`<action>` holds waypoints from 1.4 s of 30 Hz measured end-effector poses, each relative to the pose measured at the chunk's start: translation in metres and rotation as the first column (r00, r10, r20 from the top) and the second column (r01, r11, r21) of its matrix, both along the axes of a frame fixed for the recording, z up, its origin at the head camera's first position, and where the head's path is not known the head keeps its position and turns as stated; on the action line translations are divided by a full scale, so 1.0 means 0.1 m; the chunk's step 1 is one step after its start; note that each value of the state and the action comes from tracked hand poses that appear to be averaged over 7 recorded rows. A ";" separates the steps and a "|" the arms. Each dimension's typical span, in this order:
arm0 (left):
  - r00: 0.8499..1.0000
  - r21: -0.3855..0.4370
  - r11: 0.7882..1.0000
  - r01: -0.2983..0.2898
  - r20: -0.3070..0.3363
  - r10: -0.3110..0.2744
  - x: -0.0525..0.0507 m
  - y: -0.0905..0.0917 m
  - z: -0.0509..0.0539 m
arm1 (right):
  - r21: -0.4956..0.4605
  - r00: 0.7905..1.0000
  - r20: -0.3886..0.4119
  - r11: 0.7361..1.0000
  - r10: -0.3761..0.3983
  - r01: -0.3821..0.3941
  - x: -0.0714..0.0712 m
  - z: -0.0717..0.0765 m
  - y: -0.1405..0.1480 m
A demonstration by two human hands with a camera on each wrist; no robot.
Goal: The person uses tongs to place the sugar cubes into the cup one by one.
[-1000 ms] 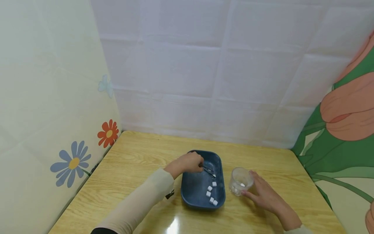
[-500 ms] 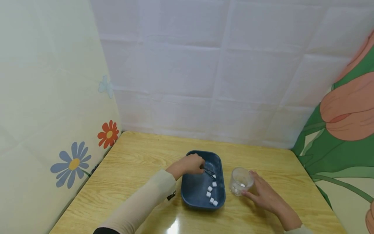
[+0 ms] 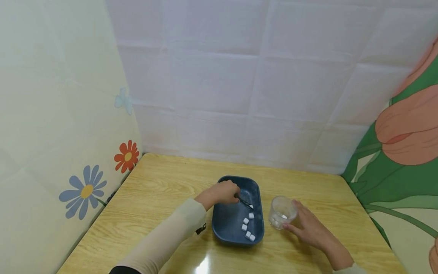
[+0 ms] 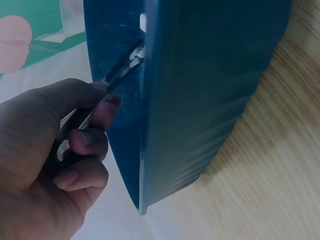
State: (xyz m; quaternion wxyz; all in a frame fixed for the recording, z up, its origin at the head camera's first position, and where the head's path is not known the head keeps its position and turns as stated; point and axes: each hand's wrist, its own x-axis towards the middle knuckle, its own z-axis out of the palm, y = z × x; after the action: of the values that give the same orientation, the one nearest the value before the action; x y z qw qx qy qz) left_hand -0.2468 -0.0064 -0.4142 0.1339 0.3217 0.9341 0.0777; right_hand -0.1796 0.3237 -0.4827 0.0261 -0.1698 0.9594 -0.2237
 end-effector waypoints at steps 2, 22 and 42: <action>1.000 -0.006 1.000 0.008 0.001 -0.008 0.00 0.00 0.00 | 0.001 1.000 0.005 1.000 -0.004 0.004 0.00 0.00 0.00; 1.000 -0.016 1.000 0.007 -0.021 -0.007 -0.02 -0.01 0.09 | -0.008 1.000 -0.028 1.000 0.009 -0.009 0.02 0.02 0.00; 0.999 0.034 0.999 0.022 -0.043 -0.020 -0.08 -0.08 0.23 | 0.000 1.000 -0.002 1.000 0.010 -0.010 0.01 0.02 0.02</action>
State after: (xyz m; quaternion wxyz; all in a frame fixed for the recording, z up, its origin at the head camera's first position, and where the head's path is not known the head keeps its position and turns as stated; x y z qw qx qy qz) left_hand -0.2547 -0.0143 -0.3912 0.1092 0.3355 0.9318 0.0852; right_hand -0.1788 0.3259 -0.4806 0.0262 -0.1747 0.9586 -0.2234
